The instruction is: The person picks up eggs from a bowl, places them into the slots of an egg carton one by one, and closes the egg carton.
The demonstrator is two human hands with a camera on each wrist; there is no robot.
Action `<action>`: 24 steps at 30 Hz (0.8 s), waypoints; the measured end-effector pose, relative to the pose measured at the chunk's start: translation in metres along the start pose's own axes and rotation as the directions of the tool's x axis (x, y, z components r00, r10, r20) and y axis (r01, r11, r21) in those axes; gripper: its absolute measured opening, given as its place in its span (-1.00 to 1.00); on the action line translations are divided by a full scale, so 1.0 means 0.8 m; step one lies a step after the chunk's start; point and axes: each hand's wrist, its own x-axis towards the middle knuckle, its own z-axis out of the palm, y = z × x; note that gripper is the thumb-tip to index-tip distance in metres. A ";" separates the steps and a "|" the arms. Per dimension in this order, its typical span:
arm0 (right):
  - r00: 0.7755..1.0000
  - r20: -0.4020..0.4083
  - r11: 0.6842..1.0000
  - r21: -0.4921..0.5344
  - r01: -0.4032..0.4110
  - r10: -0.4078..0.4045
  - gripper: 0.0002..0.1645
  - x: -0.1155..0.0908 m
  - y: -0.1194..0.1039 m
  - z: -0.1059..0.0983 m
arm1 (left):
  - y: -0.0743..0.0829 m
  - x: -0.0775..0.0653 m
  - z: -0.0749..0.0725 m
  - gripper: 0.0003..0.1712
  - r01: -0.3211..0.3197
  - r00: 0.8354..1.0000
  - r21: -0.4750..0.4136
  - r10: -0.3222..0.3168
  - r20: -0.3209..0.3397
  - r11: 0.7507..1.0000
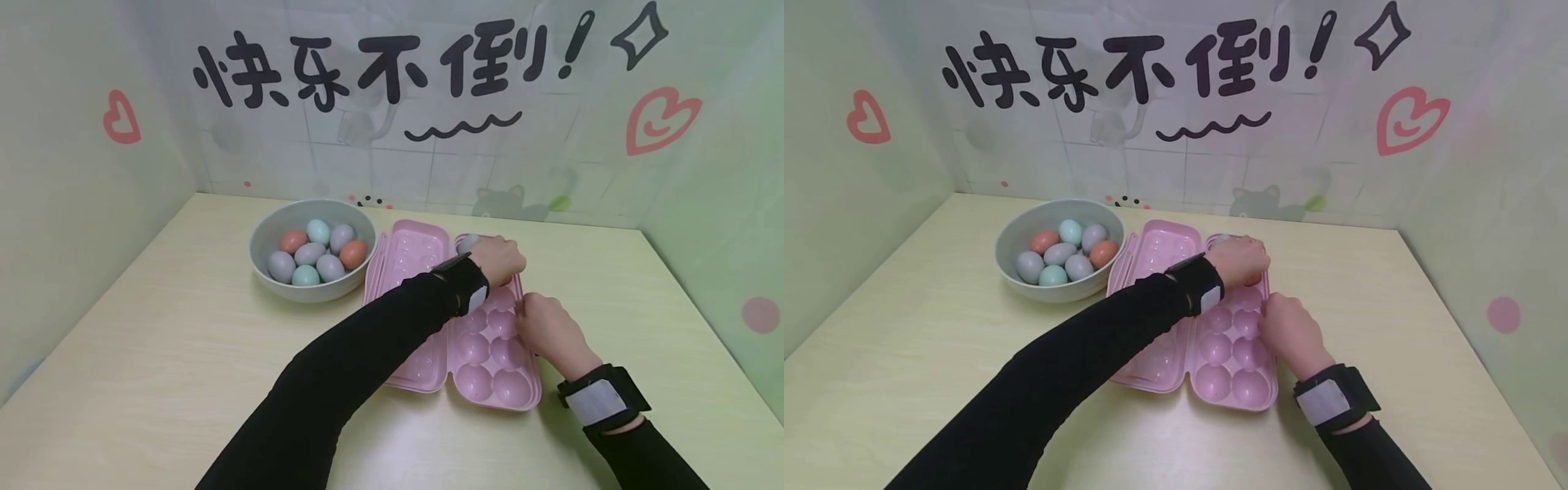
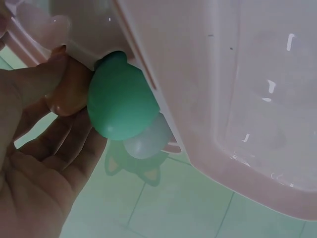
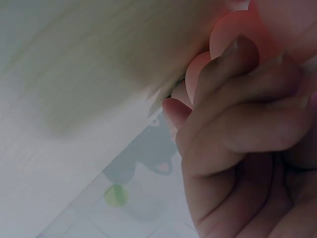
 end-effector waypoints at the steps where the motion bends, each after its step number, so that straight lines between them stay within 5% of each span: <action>1: 1.000 0.000 1.000 -0.002 0.001 -0.001 -0.75 0.000 0.000 0.000 | 0.001 0.000 0.000 -0.72 -0.001 1.000 0.005 0.001 -0.002 1.000; 15: 1.000 -0.009 1.000 -0.013 0.002 -0.002 -0.74 -0.001 0.001 0.002 | 0.008 -0.008 -0.008 -0.69 0.015 0.999 0.055 -0.013 -0.040 0.998; 24: 1.000 -0.007 1.000 -0.022 -0.019 0.019 -0.70 0.000 -0.001 0.003 | -0.005 -0.031 -0.026 -0.75 0.011 0.999 0.022 -0.010 -0.032 1.000</action>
